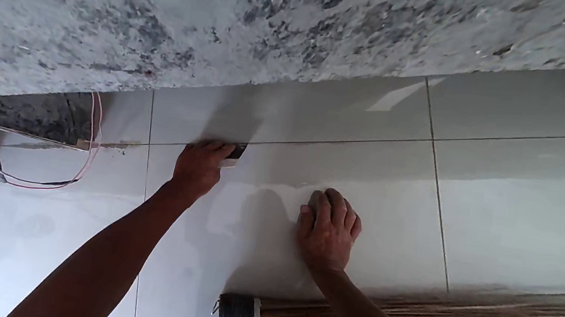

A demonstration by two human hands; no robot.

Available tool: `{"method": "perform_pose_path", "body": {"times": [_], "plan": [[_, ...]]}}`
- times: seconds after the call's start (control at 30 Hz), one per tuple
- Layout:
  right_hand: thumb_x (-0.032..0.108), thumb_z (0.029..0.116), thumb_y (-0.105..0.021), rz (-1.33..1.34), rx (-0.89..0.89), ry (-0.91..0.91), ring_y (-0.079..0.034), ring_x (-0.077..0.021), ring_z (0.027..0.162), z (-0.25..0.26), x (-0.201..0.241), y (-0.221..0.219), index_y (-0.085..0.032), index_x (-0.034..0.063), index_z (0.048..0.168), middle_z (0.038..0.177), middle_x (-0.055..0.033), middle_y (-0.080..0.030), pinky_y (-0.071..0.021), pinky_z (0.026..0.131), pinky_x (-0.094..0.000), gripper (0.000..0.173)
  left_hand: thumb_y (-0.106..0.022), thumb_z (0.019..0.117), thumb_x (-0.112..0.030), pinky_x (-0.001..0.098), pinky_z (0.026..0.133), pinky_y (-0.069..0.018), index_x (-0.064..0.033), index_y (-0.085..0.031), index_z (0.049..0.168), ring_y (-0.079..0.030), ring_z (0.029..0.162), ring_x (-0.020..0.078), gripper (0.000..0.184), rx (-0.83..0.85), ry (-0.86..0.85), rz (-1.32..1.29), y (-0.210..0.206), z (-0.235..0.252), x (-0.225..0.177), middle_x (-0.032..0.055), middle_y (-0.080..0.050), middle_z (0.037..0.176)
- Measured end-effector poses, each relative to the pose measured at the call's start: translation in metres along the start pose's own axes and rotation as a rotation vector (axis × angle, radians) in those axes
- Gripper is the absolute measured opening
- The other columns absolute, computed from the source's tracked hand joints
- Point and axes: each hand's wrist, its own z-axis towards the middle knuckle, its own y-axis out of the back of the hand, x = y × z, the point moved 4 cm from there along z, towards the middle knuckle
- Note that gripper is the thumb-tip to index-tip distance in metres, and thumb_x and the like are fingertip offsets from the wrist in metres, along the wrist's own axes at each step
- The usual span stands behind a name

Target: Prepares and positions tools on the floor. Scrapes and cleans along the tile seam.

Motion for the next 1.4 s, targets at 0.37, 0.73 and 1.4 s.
{"method": "perform_pose_path", "body": {"times": [0.37, 0.73, 1.4], "plan": [[0.041, 0.1052, -0.038, -0.007, -0.002, -0.002, -0.045, -0.037, 0.141, 0.001, -0.001, -0.003, -0.06, 0.0097, 0.14, 0.15, -0.0157, -0.052, -0.0323, 0.113, -0.0604, 0.051, -0.065, 0.091, -0.001, 0.0578, 0.103, -0.049, -0.0188, -0.064, 0.141, -0.061, 0.129, 0.0331, 0.053, -0.045, -0.019, -0.031, 0.004, -0.007, 0.004, 0.0075, -0.065, 0.139], [0.044, 0.1054, -0.036, 0.053, 0.025, 0.01, -0.046, -0.0456, 0.138, 0.003, 0.003, 0.003, -0.059, 0.0072, 0.14, 0.15, -0.0211, -0.051, -0.031, 0.11, -0.069, 0.056, -0.069, 0.0848, 0.003, 0.0564, 0.103, -0.05, -0.0181, -0.064, 0.141, -0.059, 0.131, 0.0323, 0.06, -0.087, 0.019, -0.053, 0.002, -0.062, 0.023, 0.0058, -0.064, 0.142], [0.049, 0.1051, -0.031, 0.033, 0.01, -0.015, -0.042, -0.0508, 0.14, 0.003, 0.003, 0.002, -0.057, 0.0055, 0.142, 0.149, -0.0252, -0.05, -0.0275, 0.109, -0.0711, 0.063, -0.056, 0.1013, -0.011, 0.0643, 0.09, -0.0538, -0.0281, -0.053, 0.15, -0.065, 0.121, 0.0385, 0.052, 0.037, 0.751, -0.073, 0.017, -0.133, 0.155, 0.0048, -0.061, 0.145]]}}
